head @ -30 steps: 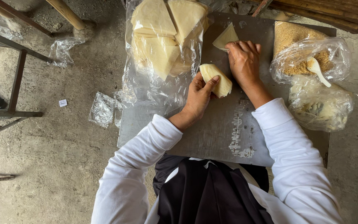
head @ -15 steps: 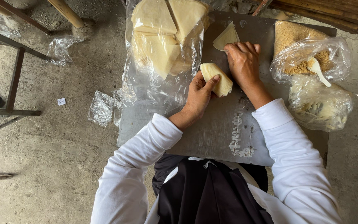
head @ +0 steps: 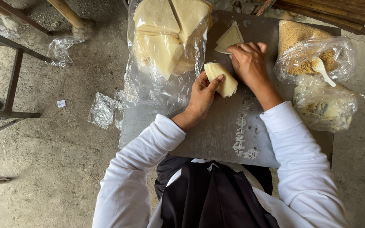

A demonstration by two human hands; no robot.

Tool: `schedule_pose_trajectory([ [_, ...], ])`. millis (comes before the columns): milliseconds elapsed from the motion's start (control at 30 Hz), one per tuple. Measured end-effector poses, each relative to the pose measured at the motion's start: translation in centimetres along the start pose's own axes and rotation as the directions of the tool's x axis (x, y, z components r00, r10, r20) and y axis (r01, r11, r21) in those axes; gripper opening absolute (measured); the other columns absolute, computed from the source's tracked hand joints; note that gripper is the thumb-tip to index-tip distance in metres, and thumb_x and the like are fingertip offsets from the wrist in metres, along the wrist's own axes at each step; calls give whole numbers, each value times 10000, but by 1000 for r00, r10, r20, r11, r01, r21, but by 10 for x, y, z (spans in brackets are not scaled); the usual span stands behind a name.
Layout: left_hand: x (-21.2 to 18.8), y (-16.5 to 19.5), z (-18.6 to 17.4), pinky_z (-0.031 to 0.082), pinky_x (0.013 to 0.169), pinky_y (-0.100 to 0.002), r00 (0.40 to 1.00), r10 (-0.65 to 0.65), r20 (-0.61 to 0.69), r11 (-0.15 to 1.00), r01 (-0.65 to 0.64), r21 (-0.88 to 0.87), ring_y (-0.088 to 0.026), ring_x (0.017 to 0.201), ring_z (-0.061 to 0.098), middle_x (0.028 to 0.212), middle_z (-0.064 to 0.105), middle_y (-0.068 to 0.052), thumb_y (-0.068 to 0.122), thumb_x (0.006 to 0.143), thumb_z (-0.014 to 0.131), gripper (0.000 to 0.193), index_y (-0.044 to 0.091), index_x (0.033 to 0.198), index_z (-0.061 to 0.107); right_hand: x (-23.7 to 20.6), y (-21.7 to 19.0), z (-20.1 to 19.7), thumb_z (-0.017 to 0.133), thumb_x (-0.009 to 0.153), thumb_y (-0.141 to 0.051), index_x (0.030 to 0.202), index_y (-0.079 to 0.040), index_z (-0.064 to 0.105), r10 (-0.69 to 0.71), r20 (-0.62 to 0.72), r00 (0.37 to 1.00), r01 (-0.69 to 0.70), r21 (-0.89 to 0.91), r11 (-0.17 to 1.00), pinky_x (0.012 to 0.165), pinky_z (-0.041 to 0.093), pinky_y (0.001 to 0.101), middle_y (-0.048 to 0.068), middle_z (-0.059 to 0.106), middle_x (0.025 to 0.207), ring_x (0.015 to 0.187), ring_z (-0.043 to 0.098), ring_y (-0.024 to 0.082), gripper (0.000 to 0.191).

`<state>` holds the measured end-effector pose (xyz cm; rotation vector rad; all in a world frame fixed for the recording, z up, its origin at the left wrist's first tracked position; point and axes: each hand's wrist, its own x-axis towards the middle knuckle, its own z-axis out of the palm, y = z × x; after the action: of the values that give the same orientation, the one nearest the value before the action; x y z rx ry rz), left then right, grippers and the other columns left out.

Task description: The person repeatedly folds thin triangular wrappers, adds a spoonful of granular filling, and seals them into small packets on a metal table. They handle the wrappers and filling by hand and with a small white spoon, placing completed units aside.

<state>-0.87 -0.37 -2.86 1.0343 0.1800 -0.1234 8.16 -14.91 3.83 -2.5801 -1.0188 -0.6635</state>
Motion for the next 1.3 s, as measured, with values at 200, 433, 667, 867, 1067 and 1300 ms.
schedule_pose_trajectory([
  [200, 0, 0, -3, 615, 744, -311, 997, -67, 33, 994, 69, -83, -152, 880, 726, 1016, 733, -73, 284, 1019, 632, 276, 44, 1154, 638, -13, 11, -18, 649, 1055, -51, 1250, -65, 686, 229, 175, 958, -283, 431, 857, 942, 530, 373, 72, 736, 1129, 1024, 687, 170, 199],
  [433, 1, -4, -3, 628, 833, -328, 996, -6, 93, 991, 18, -134, -145, 951, 717, 1060, 720, -67, 290, 1037, 617, 281, 41, 1165, 637, -35, -20, -51, 829, 861, -110, 1200, -11, 668, 71, 217, 974, -180, 537, 824, 843, 566, 355, 152, 699, 1095, 985, 684, 238, 387],
  [667, 1, -7, -4, 620, 796, -295, 994, 47, 101, 997, -40, -72, -120, 934, 705, 1037, 719, -44, 274, 1007, 681, 260, 55, 1136, 625, -37, -30, -55, 762, 945, -90, 1183, -19, 687, 215, 232, 948, -309, 529, 790, 817, 575, 324, 112, 748, 1060, 959, 725, 189, 259],
  [867, 0, -4, -1, 616, 751, -276, 995, 52, 88, 997, -47, -56, -105, 886, 708, 988, 722, -36, 279, 995, 693, 258, 55, 1105, 626, -42, -30, -54, 676, 1022, -97, 1160, -25, 712, 306, 264, 915, -401, 498, 769, 709, 551, 313, 97, 766, 1021, 884, 741, 175, 160],
  [1067, -1, -1, -1, 578, 650, -252, 998, 35, 43, 999, -35, -4, -84, 783, 681, 914, 711, -17, 308, 969, 720, 289, 56, 1077, 626, -44, -32, -54, 724, 992, -132, 1130, -23, 699, 258, 301, 918, -387, 547, 742, 675, 534, 301, 90, 762, 990, 849, 721, 163, 178],
  [1300, 2, -7, 0, 550, 636, -261, 996, 78, 42, 996, -80, 47, -105, 768, 669, 916, 713, -45, 319, 1018, 694, 310, 30, 1101, 620, -35, -15, -41, 681, 1009, -46, 1041, -40, 644, 331, 386, 861, -508, 648, 567, 712, 574, 270, 68, 753, 942, 839, 718, 129, 49],
])
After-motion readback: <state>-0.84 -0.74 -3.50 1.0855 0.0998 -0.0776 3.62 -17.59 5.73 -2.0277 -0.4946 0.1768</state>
